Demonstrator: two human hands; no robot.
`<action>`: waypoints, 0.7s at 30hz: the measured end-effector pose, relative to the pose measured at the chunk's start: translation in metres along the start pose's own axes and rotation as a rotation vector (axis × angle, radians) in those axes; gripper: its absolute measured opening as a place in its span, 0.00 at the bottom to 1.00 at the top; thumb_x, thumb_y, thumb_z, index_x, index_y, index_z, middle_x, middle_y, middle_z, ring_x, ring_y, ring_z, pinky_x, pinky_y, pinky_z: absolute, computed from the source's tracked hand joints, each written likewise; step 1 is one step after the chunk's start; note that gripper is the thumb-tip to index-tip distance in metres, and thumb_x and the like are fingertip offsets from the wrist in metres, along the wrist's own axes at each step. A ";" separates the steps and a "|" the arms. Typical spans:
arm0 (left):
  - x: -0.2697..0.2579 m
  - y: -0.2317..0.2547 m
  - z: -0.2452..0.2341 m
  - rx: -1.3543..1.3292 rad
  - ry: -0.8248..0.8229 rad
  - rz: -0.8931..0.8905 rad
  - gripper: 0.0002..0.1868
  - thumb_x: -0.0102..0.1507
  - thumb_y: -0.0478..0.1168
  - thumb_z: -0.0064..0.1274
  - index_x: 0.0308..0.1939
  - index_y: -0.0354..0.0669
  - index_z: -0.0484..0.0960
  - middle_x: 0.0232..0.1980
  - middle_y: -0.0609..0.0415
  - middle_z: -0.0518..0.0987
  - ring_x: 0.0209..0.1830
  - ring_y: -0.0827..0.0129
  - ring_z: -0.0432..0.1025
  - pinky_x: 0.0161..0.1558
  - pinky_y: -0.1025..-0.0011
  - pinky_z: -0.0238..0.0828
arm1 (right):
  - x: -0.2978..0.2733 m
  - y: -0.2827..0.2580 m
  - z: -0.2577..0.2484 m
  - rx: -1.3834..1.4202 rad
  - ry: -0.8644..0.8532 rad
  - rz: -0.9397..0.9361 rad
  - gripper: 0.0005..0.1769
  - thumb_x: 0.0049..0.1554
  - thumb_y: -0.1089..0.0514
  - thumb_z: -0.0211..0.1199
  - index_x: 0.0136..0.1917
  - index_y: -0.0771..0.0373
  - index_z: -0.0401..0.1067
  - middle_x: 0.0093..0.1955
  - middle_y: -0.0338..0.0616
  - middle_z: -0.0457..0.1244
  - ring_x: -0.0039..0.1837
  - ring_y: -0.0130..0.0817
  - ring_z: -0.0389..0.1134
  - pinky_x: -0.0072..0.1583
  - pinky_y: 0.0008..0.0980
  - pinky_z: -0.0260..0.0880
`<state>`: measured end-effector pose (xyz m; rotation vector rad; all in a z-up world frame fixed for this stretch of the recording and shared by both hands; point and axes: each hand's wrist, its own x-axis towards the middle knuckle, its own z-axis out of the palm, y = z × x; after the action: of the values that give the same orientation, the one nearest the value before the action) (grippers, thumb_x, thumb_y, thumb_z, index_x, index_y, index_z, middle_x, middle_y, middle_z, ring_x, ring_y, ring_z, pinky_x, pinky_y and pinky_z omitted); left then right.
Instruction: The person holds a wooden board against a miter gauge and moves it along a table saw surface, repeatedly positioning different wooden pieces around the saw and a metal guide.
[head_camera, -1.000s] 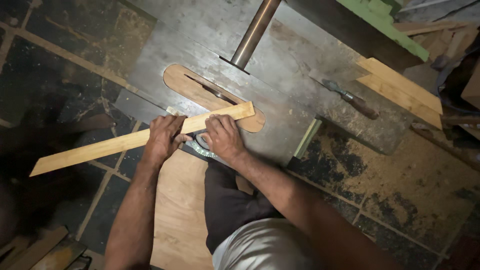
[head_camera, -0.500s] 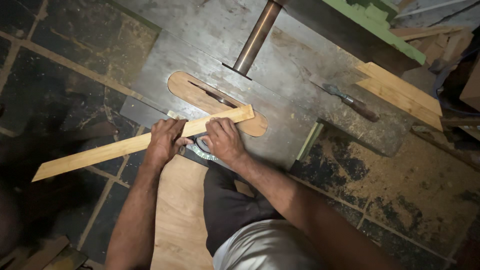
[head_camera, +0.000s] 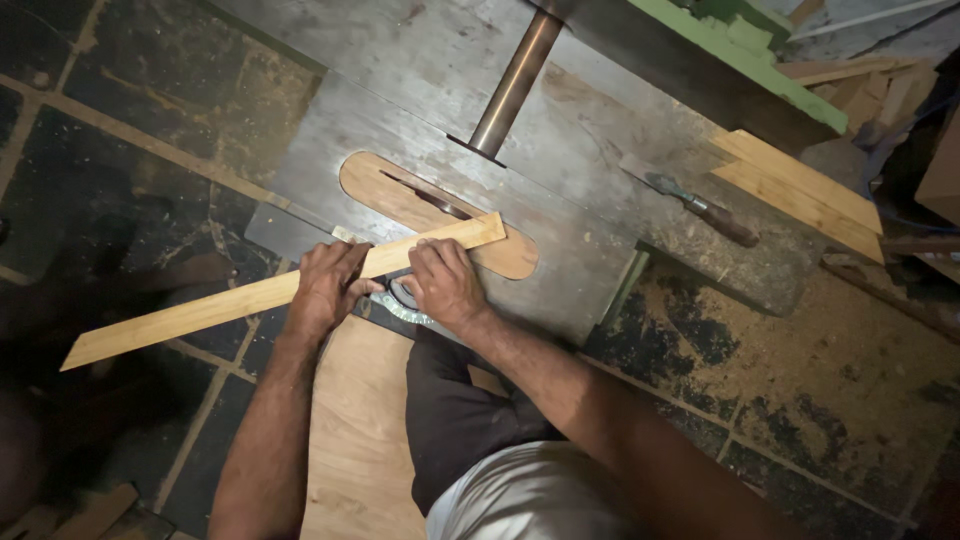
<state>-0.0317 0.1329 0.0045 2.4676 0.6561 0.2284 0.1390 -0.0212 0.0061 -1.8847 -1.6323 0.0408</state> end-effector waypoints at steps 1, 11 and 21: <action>-0.001 0.000 0.000 -0.004 0.011 0.006 0.36 0.55 0.57 0.62 0.62 0.40 0.79 0.55 0.47 0.79 0.53 0.51 0.69 0.60 0.55 0.60 | 0.000 0.000 0.000 0.001 0.001 0.002 0.26 0.49 0.56 0.73 0.56 0.72 0.72 0.57 0.54 0.65 0.61 0.50 0.64 0.65 0.47 0.64; 0.001 -0.003 -0.006 0.014 -0.029 -0.021 0.37 0.54 0.58 0.61 0.62 0.41 0.79 0.55 0.49 0.79 0.52 0.51 0.69 0.59 0.55 0.60 | 0.005 -0.003 0.004 -0.008 0.000 0.008 0.26 0.49 0.55 0.73 0.56 0.72 0.72 0.57 0.54 0.65 0.62 0.49 0.64 0.66 0.48 0.64; 0.007 -0.037 -0.012 0.065 -0.064 -0.082 0.36 0.54 0.60 0.61 0.62 0.48 0.80 0.52 0.49 0.80 0.51 0.48 0.69 0.56 0.53 0.62 | 0.025 -0.006 0.030 -0.012 0.001 0.012 0.24 0.50 0.53 0.73 0.54 0.70 0.72 0.56 0.53 0.64 0.61 0.51 0.63 0.65 0.48 0.63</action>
<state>-0.0440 0.1684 -0.0067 2.4923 0.7457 0.0974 0.1268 0.0145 -0.0054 -1.9036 -1.6244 0.0351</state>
